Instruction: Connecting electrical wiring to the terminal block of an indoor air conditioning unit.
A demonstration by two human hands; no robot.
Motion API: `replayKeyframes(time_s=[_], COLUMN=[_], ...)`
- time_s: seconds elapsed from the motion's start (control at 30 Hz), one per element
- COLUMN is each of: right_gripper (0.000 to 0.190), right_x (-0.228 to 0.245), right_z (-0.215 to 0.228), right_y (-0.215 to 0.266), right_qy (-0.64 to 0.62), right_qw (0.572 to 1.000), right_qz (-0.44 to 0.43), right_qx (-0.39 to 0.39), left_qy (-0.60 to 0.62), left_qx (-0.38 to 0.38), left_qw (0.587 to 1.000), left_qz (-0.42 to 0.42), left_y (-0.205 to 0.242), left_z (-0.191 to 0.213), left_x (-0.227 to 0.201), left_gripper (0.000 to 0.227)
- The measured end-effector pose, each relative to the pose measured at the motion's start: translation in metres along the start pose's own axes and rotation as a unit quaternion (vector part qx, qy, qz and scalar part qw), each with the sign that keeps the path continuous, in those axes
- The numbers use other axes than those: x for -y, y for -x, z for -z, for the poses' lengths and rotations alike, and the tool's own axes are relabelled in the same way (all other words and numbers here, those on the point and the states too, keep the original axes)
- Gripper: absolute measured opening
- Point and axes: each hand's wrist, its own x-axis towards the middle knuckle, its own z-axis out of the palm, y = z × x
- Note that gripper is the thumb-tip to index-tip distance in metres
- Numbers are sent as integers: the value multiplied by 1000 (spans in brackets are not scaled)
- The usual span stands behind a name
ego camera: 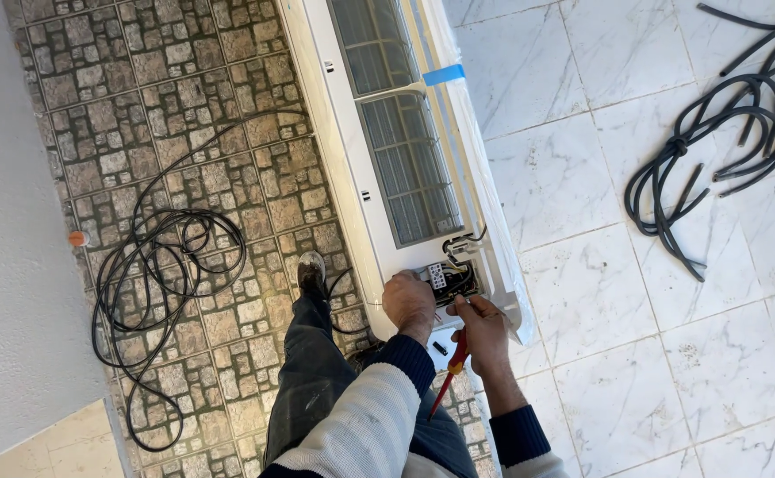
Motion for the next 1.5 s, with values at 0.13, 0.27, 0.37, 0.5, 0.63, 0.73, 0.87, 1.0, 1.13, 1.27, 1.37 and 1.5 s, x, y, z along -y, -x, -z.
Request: replayKeyframes(time_s=[0.13, 0.27, 0.37, 0.5, 0.63, 0.73, 0.87, 1.0, 1.13, 1.27, 1.37, 1.5], right_gripper=[29, 31, 33, 41, 50, 61, 69, 70, 67, 66, 67, 67], right_x=[7, 25, 39, 34, 38, 33, 27, 16, 16, 18, 21, 22], right_z=[-4, -14, -22, -22, -17, -13, -9, -8, -6, -2, -1, -1], right_y=[-4, 0, 4, 8, 27, 26, 26, 27, 30, 30, 27, 27], right_qy=[5, 40, 104, 150, 159, 183, 174, 178, 198, 207, 210, 200], right_qw=[1000, 998, 993, 987, 987, 983, 985, 982, 979, 977, 976, 979], right_qz=[-3, 21, 35, 48, 26, -14, -17, -59, -51, -52, -51, -42], right_qx=[-19, -31, -35, -14, -23, -26, -12, -2, 11, 11, 10, 0], left_qy=[27, 61, 58, 37, 91, 121, 102, 64, 28, 23, 16, 11], left_qx=[16, 22, 25, 35, 35, 5, -14, -14, -58, -58, -66, -75], left_qw=[999, 995, 995, 997, 992, 990, 995, 998, 995, 995, 994, 992], left_qz=[29, 71, 71, 64, 77, 73, 14, -25, -77, -77, -87, -104], left_y=[-5, -8, -12, -13, -4, -8, 1, 6, 2, 5, 3, 10], left_z=[-6, -11, -14, -11, -10, -22, -11, -9, -25, -24, -26, -21], left_x=[0, 0, 3, 1, 2, 10, 6, 4, 12, 9, 10, 6], left_gripper=[17, 21, 21, 24, 24, 25, 26, 22, 22, 22, 21, 23])
